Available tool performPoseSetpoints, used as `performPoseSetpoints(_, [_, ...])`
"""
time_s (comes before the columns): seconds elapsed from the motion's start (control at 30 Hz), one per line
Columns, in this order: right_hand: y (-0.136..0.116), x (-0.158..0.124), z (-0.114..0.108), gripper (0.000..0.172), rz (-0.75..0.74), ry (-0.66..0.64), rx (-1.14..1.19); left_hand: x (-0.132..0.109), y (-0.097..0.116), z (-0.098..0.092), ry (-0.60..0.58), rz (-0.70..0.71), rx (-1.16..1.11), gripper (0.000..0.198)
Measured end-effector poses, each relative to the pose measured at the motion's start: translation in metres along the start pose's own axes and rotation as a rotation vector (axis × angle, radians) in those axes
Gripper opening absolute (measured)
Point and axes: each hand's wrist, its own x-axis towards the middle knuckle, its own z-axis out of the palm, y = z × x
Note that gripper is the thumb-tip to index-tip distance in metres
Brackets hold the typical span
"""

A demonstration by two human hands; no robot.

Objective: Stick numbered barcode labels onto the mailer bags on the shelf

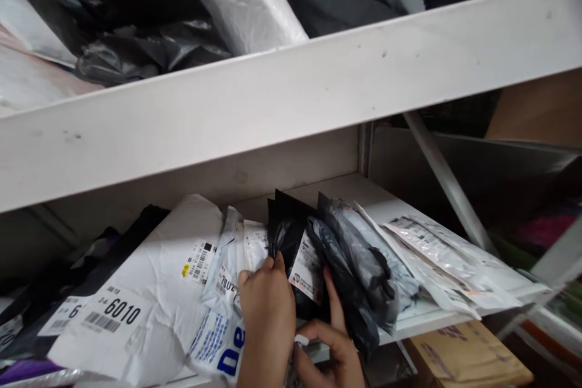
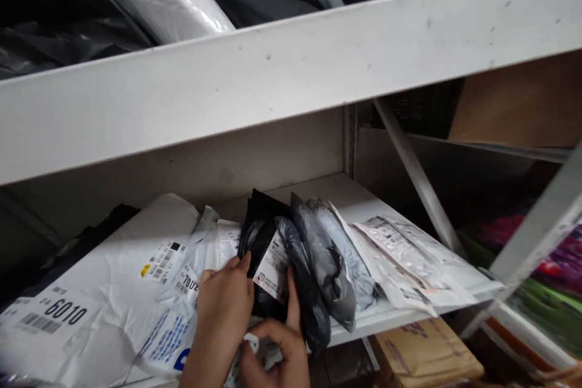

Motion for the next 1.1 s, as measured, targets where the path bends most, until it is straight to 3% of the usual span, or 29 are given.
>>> performPoseSetpoints(0.07, [0.000, 0.001, -0.001, 0.012, -0.010, -0.009, 0.023, 0.000, 0.001, -0.001, -0.016, -0.013, 0.003, 0.045])
performPoseSetpoints(0.2, [0.004, 0.006, -0.010, 0.012, -0.053, -0.150, 0.036, -0.002, 0.001, -0.002, -0.020, -0.026, 0.007, 0.045])
performPoseSetpoints(0.4, [0.014, 0.008, -0.017, 0.011, -0.182, -0.146, -0.105, -0.004, 0.001, -0.006, -0.057, -0.052, 0.015, 0.046])
performPoseSetpoints(0.57, [0.013, 0.007, -0.011, 0.009, -0.026, -0.078, 0.007, -0.004, 0.001, -0.007, -0.058, -0.043, 0.008, 0.046])
performPoseSetpoints(0.73, [0.012, 0.005, -0.003, 0.010, -0.001, 0.003, 0.048, -0.004, 0.000, -0.004, -0.044, -0.035, 0.001, 0.046])
performPoseSetpoints(0.93, [0.016, 0.004, -0.004, 0.011, -0.016, -0.004, 0.011, -0.004, 0.000, -0.004, -0.066, -0.034, 0.011, 0.045])
performPoseSetpoints(1.1, [0.017, 0.007, -0.011, 0.013, -0.055, -0.090, -0.044, -0.004, 0.000, -0.004, -0.052, -0.028, 0.010, 0.045])
